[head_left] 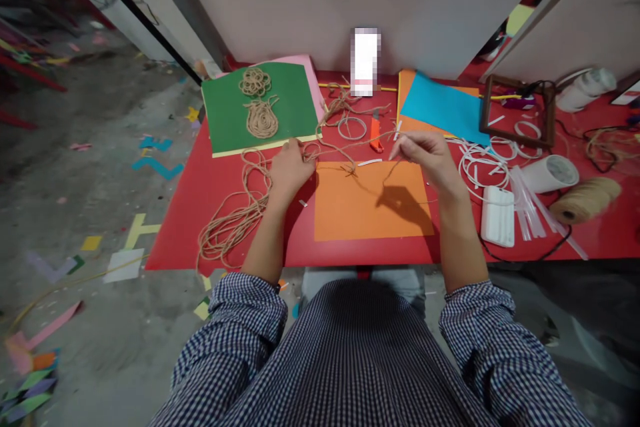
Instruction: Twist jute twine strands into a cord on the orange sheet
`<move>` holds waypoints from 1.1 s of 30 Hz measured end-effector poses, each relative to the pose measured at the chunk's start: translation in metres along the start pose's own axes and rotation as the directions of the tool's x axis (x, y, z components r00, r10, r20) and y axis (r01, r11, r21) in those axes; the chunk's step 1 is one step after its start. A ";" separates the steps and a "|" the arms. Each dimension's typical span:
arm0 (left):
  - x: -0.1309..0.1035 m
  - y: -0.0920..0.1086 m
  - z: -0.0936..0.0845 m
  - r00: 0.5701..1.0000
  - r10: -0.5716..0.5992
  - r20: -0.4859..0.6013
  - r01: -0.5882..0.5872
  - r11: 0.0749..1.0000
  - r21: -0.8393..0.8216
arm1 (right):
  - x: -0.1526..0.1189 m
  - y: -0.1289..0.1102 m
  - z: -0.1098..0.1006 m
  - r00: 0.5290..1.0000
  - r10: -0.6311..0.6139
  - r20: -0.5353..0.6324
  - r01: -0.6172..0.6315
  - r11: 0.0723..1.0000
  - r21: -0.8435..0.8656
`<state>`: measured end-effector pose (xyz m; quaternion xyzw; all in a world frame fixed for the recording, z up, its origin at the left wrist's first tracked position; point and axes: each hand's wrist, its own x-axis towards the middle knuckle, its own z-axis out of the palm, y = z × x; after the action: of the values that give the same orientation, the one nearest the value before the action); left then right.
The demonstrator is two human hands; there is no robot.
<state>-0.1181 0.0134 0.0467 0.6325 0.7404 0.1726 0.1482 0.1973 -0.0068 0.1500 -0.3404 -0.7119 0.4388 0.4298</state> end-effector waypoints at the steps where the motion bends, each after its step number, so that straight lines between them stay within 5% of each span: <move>1: 0.001 -0.002 -0.004 0.998 0.048 0.032 -0.046 0.996 -0.080 | 0.001 -0.003 0.002 0.999 -0.004 0.034 0.005 0.999 -0.032; 4: 0.000 0.004 -0.019 0.948 0.307 0.077 -0.260 0.893 -0.367 | 0.005 -0.011 0.010 0.992 -0.039 0.117 0.046 0.998 -0.052; 8: -0.013 0.034 -0.031 0.836 0.537 -0.115 -0.473 0.597 -0.648 | 0.016 -0.012 0.022 0.985 -0.075 0.158 0.072 0.997 0.025; 10: -0.019 0.049 -0.027 0.788 0.613 -0.063 -0.419 0.458 -0.784 | 0.022 -0.010 0.026 0.986 -0.087 0.145 0.080 0.995 0.051; 14: -0.024 0.052 -0.002 0.721 0.682 0.121 -0.175 0.349 -0.921 | 0.024 -0.001 0.023 0.995 -0.083 0.052 0.082 0.996 0.028; 17: -0.022 0.044 0.015 0.772 0.616 0.154 -0.087 0.344 -0.935 | 0.018 0.009 0.009 0.998 -0.042 0.045 0.044 0.997 -0.058; 19: -0.021 0.042 0.020 0.818 0.564 0.115 -0.090 0.323 -0.942 | 0.012 0.013 0.001 0.985 0.042 0.165 -0.012 0.984 -0.175; 22: -0.020 0.047 0.021 0.853 0.520 0.057 -0.133 0.320 -0.938 | 0.005 0.013 -0.002 0.887 0.220 0.407 -0.046 0.918 -0.394; 24: -0.021 0.053 0.018 0.849 0.526 0.059 -0.160 0.361 -0.919 | 0.004 0.012 0.000 0.868 0.273 0.415 -0.040 0.871 -0.489; 29: -0.019 0.062 0.011 0.816 0.567 0.106 -0.208 0.461 -0.863 | 0.015 0.013 0.007 0.958 0.129 0.257 0.026 0.851 -0.524; 33: -0.020 0.074 0.024 0.900 0.433 0.054 -0.132 0.389 -0.912 | 0.031 0.014 0.019 0.951 0.050 0.306 0.069 0.928 -0.367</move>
<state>-0.0388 0.0058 0.0576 0.5934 0.3872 0.4658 0.5301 0.1688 0.0186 0.1420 -0.3394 -0.8425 0.3410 0.2424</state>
